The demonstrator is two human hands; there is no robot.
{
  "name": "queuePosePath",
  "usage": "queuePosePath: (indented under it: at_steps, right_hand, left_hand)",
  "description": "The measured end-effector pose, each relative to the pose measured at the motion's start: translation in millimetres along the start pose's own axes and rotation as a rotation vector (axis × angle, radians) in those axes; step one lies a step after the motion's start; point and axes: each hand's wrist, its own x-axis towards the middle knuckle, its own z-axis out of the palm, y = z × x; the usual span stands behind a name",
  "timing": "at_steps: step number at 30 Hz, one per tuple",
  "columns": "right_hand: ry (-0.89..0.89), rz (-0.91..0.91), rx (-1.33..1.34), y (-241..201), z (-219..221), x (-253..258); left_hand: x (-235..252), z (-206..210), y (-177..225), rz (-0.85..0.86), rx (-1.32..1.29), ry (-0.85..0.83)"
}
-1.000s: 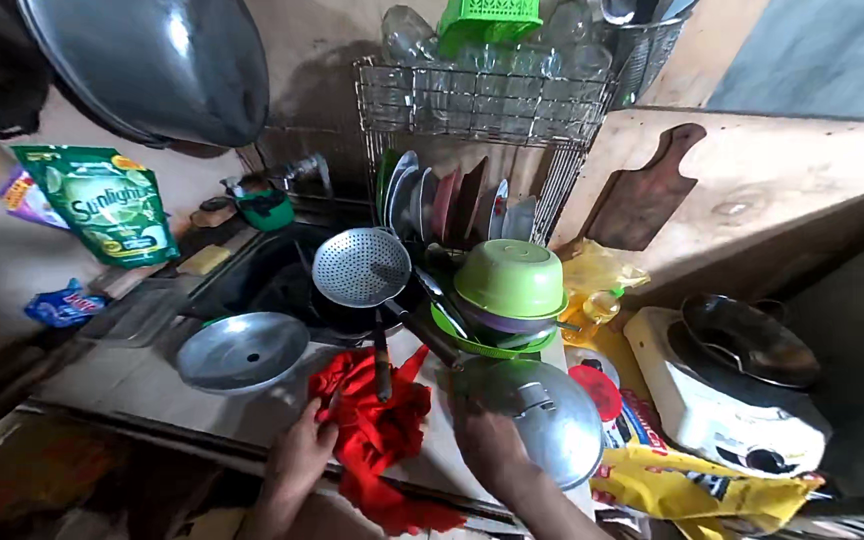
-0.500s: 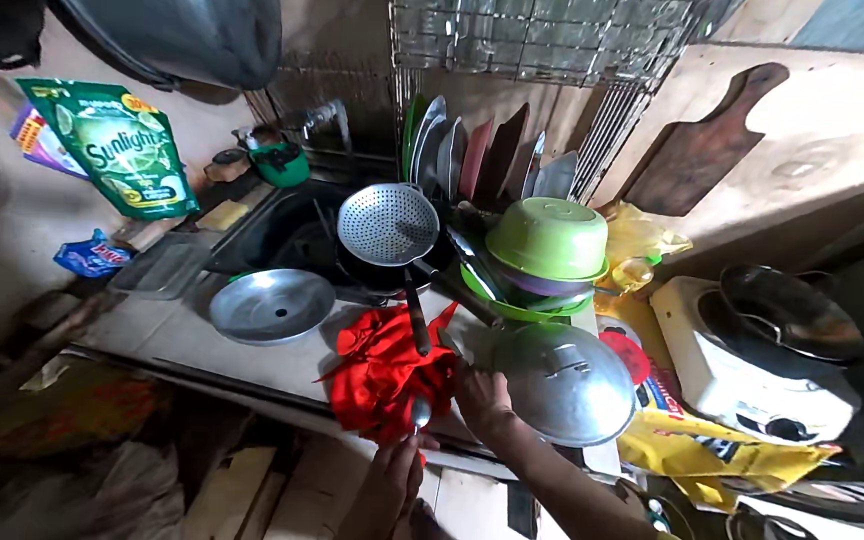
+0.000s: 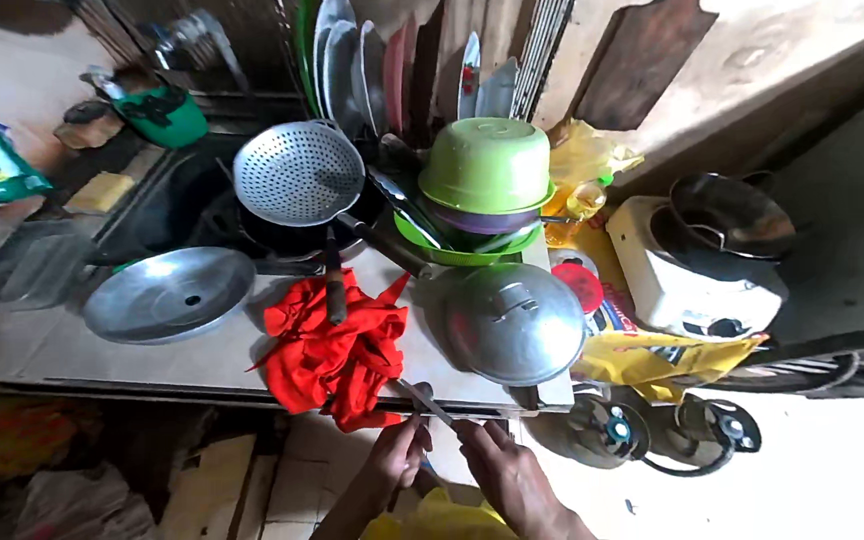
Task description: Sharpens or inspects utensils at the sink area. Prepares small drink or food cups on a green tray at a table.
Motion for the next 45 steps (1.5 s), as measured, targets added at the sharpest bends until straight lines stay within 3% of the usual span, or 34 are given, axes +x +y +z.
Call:
queuePosePath:
  at_steps: [9,11,15,32,37,41,45]
  right_hand:
    - [0.005,0.047,0.021,14.4,6.2,13.4]
    - [-0.014,0.017,0.077,9.9,5.4,9.5]
    - [-0.002,0.071,0.072,12.2,10.2,9.7]
    - [-0.007,0.169,0.150,13.3,5.1,15.6]
    - [0.124,0.038,0.364,-2.7,-22.4,8.5]
    - [0.080,-0.079,0.291,-9.0,-68.0,11.2]
    - [-0.005,-0.145,0.086,-26.7,-111.5,12.2]
  left_hand:
    - [-15.1,11.1,37.5,-0.023,0.032,0.008]
    - [-13.1,10.1,35.5,-0.019,0.031,0.008]
    - [10.8,-18.3,6.9,-0.008,-0.019,-0.161]
    - [8.0,-22.2,9.2,-0.021,-0.048,-0.197]
    - [-25.4,-7.8,36.1,0.159,0.160,-0.181]
    - [-48.5,11.3,57.1,0.411,0.231,-0.253]
    - [-74.1,42.3,70.0,0.506,0.261,-0.113]
